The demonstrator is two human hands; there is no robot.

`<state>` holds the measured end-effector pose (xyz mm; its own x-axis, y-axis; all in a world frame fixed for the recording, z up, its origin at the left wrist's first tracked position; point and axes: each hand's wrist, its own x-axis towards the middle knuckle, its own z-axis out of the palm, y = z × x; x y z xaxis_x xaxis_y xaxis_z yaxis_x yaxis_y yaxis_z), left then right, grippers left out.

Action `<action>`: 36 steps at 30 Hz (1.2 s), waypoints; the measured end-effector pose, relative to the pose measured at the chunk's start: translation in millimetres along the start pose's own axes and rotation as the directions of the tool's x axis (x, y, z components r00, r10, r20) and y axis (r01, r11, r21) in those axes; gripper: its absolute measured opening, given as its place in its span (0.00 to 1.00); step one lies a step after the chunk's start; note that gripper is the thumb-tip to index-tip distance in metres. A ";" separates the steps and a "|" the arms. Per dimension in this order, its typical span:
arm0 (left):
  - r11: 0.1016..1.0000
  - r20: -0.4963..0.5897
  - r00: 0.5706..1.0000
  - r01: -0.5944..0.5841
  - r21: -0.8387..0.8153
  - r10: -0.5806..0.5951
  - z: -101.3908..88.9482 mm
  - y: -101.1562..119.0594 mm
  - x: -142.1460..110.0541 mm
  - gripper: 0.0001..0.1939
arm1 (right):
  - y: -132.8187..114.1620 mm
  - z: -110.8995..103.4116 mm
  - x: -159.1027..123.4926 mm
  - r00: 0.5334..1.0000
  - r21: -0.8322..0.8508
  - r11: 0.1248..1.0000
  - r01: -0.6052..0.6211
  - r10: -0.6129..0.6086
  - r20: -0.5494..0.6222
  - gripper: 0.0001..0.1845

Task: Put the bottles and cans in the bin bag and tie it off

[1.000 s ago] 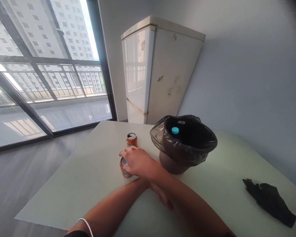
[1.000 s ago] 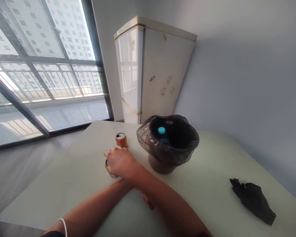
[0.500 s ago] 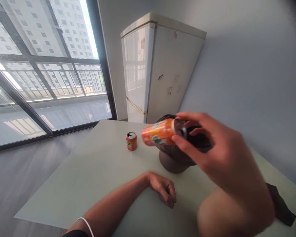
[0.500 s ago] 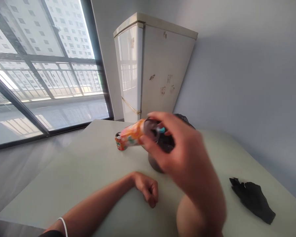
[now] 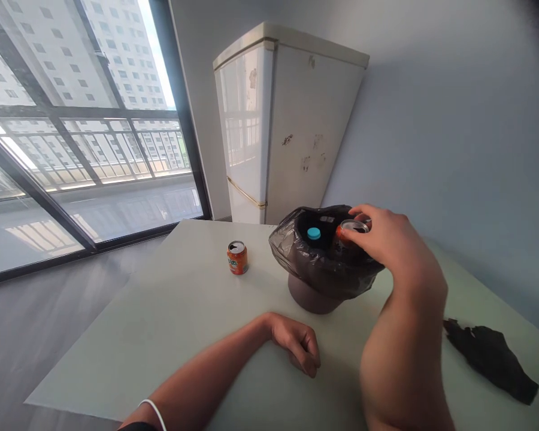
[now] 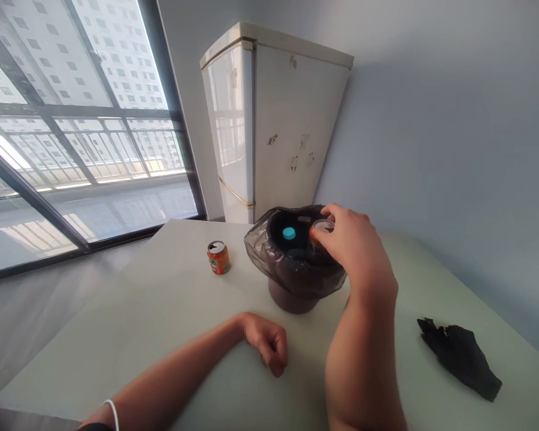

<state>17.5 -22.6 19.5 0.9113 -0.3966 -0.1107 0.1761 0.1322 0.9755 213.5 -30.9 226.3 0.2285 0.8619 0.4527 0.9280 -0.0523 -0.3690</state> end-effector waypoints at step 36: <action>0.983 0.052 0.992 -0.124 0.132 0.118 -13.0 -20.4 6.6 0.31 | -142.5 169.0 -36.6 0.802 0.065 0.914 0.401 -0.384 0.456 0.12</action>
<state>24.8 -16.1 -3.6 0.9051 -0.4249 0.0150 0.0111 0.0589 0.9982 23.1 30.3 125.1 -0.3078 0.9419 0.1345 0.9204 0.3305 -0.2087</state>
